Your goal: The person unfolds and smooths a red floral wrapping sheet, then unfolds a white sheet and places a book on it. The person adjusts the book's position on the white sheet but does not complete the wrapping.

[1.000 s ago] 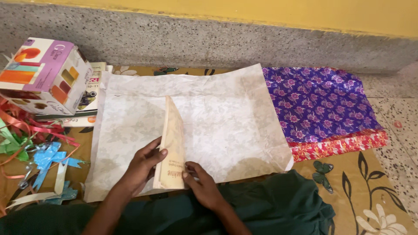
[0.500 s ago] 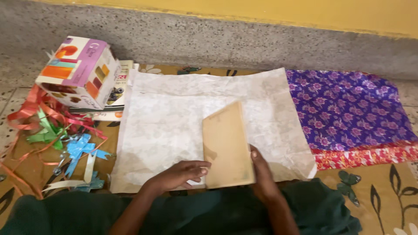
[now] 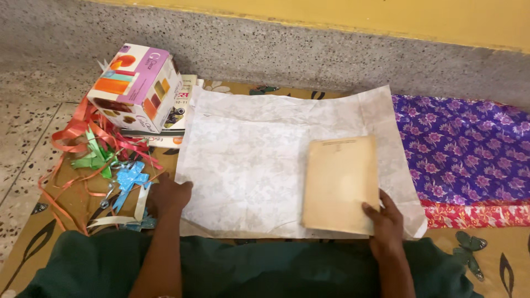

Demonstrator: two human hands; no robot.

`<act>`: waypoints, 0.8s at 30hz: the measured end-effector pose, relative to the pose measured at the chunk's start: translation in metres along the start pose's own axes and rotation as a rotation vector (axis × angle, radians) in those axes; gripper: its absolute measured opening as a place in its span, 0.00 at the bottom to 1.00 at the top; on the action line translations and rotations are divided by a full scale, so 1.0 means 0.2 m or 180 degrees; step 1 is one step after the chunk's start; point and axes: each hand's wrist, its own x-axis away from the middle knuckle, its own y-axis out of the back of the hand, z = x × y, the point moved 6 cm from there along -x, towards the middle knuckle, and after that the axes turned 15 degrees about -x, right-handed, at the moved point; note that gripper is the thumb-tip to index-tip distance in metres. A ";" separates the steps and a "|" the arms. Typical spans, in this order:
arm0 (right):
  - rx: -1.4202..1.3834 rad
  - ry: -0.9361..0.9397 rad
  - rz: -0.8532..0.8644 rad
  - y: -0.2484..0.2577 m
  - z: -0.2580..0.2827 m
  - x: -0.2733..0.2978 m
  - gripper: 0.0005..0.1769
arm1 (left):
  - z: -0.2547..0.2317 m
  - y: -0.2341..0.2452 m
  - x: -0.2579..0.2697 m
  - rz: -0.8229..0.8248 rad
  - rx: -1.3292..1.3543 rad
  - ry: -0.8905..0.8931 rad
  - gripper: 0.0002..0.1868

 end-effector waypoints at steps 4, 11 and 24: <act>-0.0284 0.0411 -0.0216 0.07 0.04 -0.02 0.30 | 0.00 -0.02 -0.02 -0.0274 0.0233 -0.0135 0.34; -0.0389 0.0321 -0.0386 0.06 0.02 0.00 0.30 | -0.06 0.05 -0.02 -0.0369 0.0513 -0.0758 0.19; -0.0411 0.0022 -0.0051 -0.09 -0.05 0.04 0.32 | -0.25 0.64 0.28 0.0803 0.3263 -0.1765 0.14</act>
